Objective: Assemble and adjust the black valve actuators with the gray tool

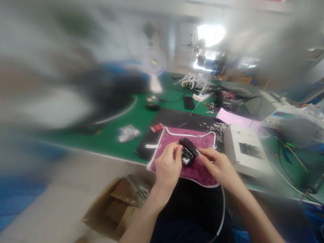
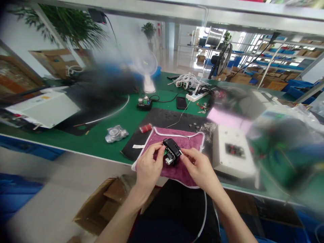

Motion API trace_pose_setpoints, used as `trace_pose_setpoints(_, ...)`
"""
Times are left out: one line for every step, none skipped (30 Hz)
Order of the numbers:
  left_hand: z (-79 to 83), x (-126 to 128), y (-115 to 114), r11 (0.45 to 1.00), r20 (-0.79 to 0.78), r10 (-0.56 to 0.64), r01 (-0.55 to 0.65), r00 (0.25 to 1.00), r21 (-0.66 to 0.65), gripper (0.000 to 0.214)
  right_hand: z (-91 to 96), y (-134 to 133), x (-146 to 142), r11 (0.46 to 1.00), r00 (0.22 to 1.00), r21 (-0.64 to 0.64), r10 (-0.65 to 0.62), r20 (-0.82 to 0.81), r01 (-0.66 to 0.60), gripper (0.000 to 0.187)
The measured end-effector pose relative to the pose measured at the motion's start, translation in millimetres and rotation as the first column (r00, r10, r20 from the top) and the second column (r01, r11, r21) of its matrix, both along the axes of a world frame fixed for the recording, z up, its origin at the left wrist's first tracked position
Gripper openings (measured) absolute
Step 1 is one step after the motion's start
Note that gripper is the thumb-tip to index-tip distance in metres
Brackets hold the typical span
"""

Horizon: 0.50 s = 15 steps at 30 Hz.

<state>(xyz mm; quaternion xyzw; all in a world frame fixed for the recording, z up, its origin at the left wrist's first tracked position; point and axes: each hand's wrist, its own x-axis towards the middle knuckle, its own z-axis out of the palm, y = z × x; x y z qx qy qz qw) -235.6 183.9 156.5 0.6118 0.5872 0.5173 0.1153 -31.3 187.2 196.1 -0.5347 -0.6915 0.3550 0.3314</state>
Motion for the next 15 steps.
trace_pose_setpoints(0.0, -2.0, 0.0, 1.000, 0.004, -0.012, 0.012, 1.000, -0.004, 0.011, 1.8, -1.6, 4.7, 0.999, 1.000, -0.050, -0.001, -0.007, 0.001, 0.040)
trace_pose_setpoints(0.2, -4.1, 0.0, 1.000, 0.012, -0.026, 0.026, 1.000, -0.012, 0.011, 4.5, -4.0, 10.4, 0.996, 1.000, -0.090, -0.009, 0.002, 0.009, 0.046)
trace_pose_setpoints(0.7, -6.0, 0.0, 0.999, 0.022, -0.041, 0.042, 0.999, -0.025, 0.010, 8.3, -7.2, 17.3, 0.994, 0.999, -0.105, -0.018, 0.030, 0.021, 0.051)
trace_pose_setpoints(1.5, -7.7, 0.1, 0.998, 0.035, -0.057, 0.059, 0.998, -0.038, 0.010, 13.0, -11.3, 25.0, 0.996, 0.997, -0.086, -0.033, 0.076, 0.039, 0.054)
trace_pose_setpoints(2.5, -9.1, 0.1, 0.996, 0.051, -0.073, 0.075, 0.996, -0.050, 0.010, 18.0, -16.2, 33.5, 0.998, 0.989, -0.038, -0.051, 0.135, 0.057, 0.053)
trace_pose_setpoints(3.6, -10.1, 0.1, 0.994, 0.066, -0.086, 0.090, 0.994, -0.058, 0.010, 23.1, -21.7, 42.4, 0.997, 0.978, 0.032, -0.070, 0.198, 0.065, 0.050)
trace_pose_setpoints(4.7, -10.7, -0.1, 0.993, 0.078, -0.096, 0.101, 0.992, -0.065, 0.011, 27.3, -27.8, 51.4, 0.992, 0.961, 0.113, -0.091, 0.260, 0.063, 0.046)
trace_pose_setpoints(5.7, -11.0, -0.4, 0.991, 0.089, -0.105, 0.111, 0.990, -0.069, 0.011, 30.3, -34.3, 60.2, 0.981, 0.942, 0.189, -0.108, 0.317, 0.048, 0.043)
trace_pose_setpoints(6.3, -10.9, -0.9, 0.990, 0.104, -0.113, 0.121, 0.988, -0.076, 0.012, 31.2, -41.1, 68.4, 0.967, 0.921, 0.252, -0.122, 0.370, 0.027, 0.040)
trace_pose_setpoints(6.5, -10.5, -1.6, 0.987, 0.128, -0.123, 0.135, 0.984, -0.089, 0.015, 29.8, -48.1, 75.6, 0.954, 0.899, 0.298, -0.132, 0.418, 0.001, 0.038)
trace_pose_setpoints(6.3, -9.9, -2.4, 0.982, 0.158, -0.138, 0.156, 0.978, -0.107, 0.023, 25.8, -55.0, 81.7, 0.944, 0.877, 0.330, -0.138, 0.460, -0.025, 0.036)
trace_pose_setpoints(5.7, -9.1, -3.2, 0.975, 0.186, -0.157, 0.182, 0.970, -0.125, 0.035, 19.2, -61.9, 86.5, 0.936, 0.855, 0.350, -0.142, 0.500, -0.049, 0.036)
trace_pose_setpoints(4.8, -8.3, -4.0, 0.968, 0.204, -0.177, 0.208, 0.963, -0.140, 0.051, 10.3, -68.5, 90.1, 0.930, 0.830, 0.361, -0.145, 0.538, -0.071, 0.037)
trace_pose_setpoints(3.8, -7.4, -4.4, 0.962, 0.203, -0.194, 0.227, 0.960, -0.153, 0.069, -0.4, -74.8, 92.6, 0.922, 0.808, 0.375, -0.149, 0.570, -0.095, 0.037)
trace_pose_setpoints(2.8, -6.5, -4.5, 0.957, 0.179, -0.206, 0.236, 0.962, -0.169, 0.085, -12.4, -80.6, 94.4, 0.913, 0.788, 0.390, -0.152, 0.596, -0.118, 0.036)
